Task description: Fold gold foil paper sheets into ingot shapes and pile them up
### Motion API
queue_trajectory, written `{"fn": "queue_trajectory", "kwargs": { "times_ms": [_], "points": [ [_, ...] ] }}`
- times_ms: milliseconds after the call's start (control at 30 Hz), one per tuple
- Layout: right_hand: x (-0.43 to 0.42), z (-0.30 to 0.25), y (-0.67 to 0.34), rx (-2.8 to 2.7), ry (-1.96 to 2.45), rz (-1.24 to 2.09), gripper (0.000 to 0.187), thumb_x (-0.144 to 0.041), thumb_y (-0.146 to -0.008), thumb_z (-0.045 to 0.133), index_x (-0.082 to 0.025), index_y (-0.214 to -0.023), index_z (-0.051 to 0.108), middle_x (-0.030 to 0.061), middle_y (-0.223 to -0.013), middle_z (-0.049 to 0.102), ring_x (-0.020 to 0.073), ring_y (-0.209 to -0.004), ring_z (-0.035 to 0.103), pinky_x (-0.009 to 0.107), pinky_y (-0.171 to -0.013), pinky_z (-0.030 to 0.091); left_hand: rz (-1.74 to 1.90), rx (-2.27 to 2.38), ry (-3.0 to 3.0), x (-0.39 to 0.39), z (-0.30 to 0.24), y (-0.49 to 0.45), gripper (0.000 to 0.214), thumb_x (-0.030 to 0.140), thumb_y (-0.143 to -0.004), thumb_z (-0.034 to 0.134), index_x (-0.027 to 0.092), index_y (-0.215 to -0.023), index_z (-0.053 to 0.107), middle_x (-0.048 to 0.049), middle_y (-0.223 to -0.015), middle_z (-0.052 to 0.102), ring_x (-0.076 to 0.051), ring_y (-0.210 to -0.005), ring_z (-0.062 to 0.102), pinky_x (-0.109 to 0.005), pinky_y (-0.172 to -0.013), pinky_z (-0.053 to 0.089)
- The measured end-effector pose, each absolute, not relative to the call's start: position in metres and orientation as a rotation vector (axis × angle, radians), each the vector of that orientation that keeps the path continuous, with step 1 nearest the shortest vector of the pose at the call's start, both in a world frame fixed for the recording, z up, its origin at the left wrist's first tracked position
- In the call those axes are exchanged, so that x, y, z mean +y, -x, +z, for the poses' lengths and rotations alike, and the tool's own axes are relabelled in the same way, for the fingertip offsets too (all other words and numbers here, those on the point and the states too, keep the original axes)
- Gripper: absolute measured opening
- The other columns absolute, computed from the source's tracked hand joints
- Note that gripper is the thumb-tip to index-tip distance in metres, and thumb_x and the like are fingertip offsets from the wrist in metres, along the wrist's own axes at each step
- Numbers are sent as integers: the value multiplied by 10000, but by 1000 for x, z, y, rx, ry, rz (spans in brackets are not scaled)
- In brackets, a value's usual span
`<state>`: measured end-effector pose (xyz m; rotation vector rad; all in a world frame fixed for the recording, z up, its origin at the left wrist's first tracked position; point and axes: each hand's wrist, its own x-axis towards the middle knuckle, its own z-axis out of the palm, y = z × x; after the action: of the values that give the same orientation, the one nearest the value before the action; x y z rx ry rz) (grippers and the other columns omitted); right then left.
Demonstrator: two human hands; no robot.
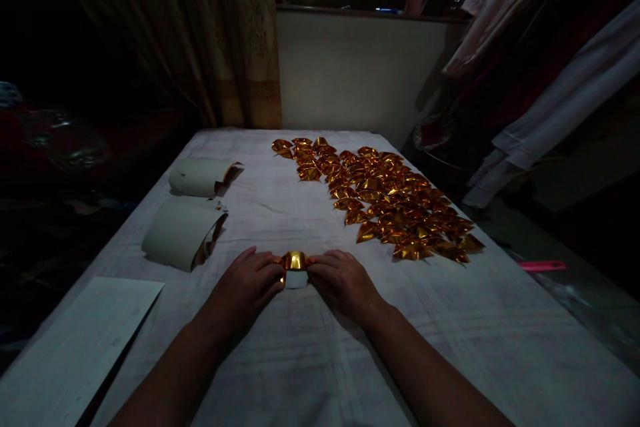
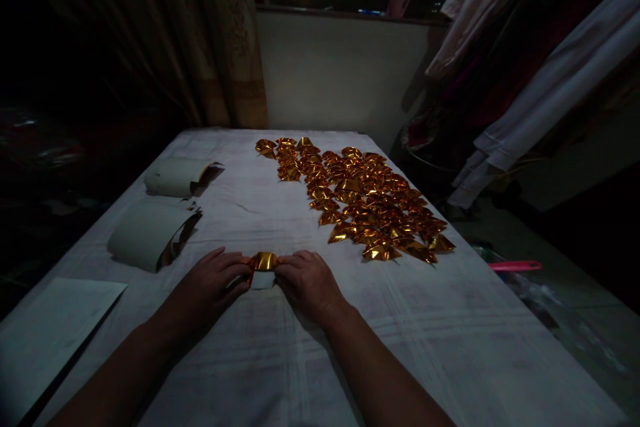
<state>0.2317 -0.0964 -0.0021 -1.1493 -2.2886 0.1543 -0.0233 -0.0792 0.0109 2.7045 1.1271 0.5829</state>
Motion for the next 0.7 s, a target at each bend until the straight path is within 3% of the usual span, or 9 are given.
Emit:
{"fn": "queue_trajectory", "kwargs": {
  "times_ms": [167,300,433,700],
  "points": [
    [-94,-9,-228,-2202,1292,181,125,-185,-901,674,-199,-1026,677,47,-924,738,204,-860,631,315,-768,430,584,1102,-2705,-80,10,23,172,250,-935,622,263,-1106,640,-37,-1196,701,-228,-1152,631,-526,-1105,382],
    [-95,-4,-229,-2303,1203,159,93,-206,-920,670,-235,-1000,706,30,-1098,746,202,-948,630,328,-792,409,569,1114,-2717,-83,14,21,176,240,-936,618,267,-1107,651,-36,-1209,700,-221,-1129,641,-513,-1107,382],
    [-98,11,-231,-2414,1195,196,197,-285,-886,722,-298,-1082,722,-2,-1218,712,216,-1005,616,350,-804,403,560,1130,-2765,-83,17,18,176,194,-925,623,261,-1082,667,-32,-1159,722,-208,-1048,675,-507,-1091,398],
    [-105,25,-215,-2528,1414,140,247,-391,-847,743,-229,-1033,723,51,-1231,705,250,-1025,616,384,-830,422,535,1129,-2841,-83,20,13,248,177,-877,688,253,-1112,657,-34,-1146,738,-225,-1012,699,-526,-1044,449]
  ]
}}
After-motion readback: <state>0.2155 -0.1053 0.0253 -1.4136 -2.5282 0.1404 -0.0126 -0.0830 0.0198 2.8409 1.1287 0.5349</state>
